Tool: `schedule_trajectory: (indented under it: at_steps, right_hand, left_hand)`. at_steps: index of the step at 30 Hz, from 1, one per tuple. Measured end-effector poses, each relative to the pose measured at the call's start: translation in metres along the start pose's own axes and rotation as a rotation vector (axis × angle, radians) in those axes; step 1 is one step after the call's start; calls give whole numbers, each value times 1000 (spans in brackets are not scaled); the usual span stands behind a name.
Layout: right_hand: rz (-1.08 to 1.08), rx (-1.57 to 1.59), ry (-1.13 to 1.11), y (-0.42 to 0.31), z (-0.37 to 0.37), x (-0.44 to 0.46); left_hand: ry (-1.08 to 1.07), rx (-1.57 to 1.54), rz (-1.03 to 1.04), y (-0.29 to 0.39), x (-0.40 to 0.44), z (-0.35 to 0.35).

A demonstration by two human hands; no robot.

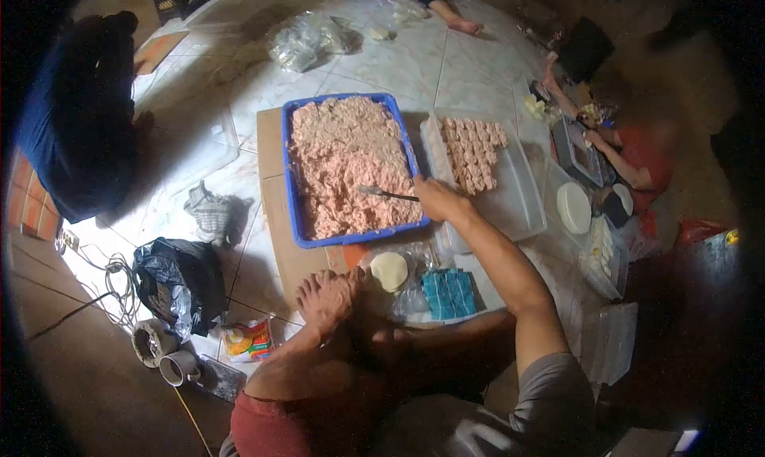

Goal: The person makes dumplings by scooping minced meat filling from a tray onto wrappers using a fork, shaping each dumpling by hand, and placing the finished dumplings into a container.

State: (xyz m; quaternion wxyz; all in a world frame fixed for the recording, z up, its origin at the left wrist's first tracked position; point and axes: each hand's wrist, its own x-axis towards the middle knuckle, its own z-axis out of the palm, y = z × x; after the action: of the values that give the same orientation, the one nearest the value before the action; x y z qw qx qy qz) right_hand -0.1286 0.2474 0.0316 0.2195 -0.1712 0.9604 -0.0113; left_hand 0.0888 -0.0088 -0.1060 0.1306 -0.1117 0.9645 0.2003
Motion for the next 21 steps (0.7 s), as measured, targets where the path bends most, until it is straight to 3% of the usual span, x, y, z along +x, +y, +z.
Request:
schedule_trajectory:
  at_steps: [1, 3, 4, 7, 9, 11, 12, 13, 15, 16, 18, 19, 21]
  right_hand:
    - [-11, -11, 7, 0, -2, -1]
    - [-68, 52, 163, -1, -1, -3]
    - [-74, 54, 164, -4, -3, -2]
    - [-214, 184, 295, -22, -15, -3]
    - [-148, 143, 242, -47, -19, 5]
    - [-294, -72, 442, -46, 6, 34]
    - [-238, -118, 498, -50, 11, 44]
    - [-244, -115, 498, -54, 3, 43]
    - [-342, -137, 783, -62, -13, 38]
    - [-416, -128, 901, -69, -18, 37]
    - [-379, -108, 795, -86, -29, 52]
    - [-342, -106, 705, -93, -35, 63]
    - [-409, -198, 852, -98, -11, 102]
  left_hand:
    - [-40, -33, 13, -4, -1, 0]
    - [88, -57, 10, -26, 16, 41]
    - [-39, -100, 101, -27, 26, 34]
    - [199, -221, 609, 0, 15, -27]
    - [-723, -574, 455, 49, 14, -107]
    - [-771, -623, 470, 63, 10, -116]
    - [-689, -581, 307, 81, -13, -155]
    - [-574, -660, 291, 82, -17, -151]
    - [-336, -801, 280, 84, -25, -144]
    - [-461, -900, 317, 81, -22, -138]
    - [-689, -1018, 343, 75, -13, -113]
    - [-687, -1012, 343, 76, -13, -112]
    - [-761, -925, 398, 77, -11, -114]
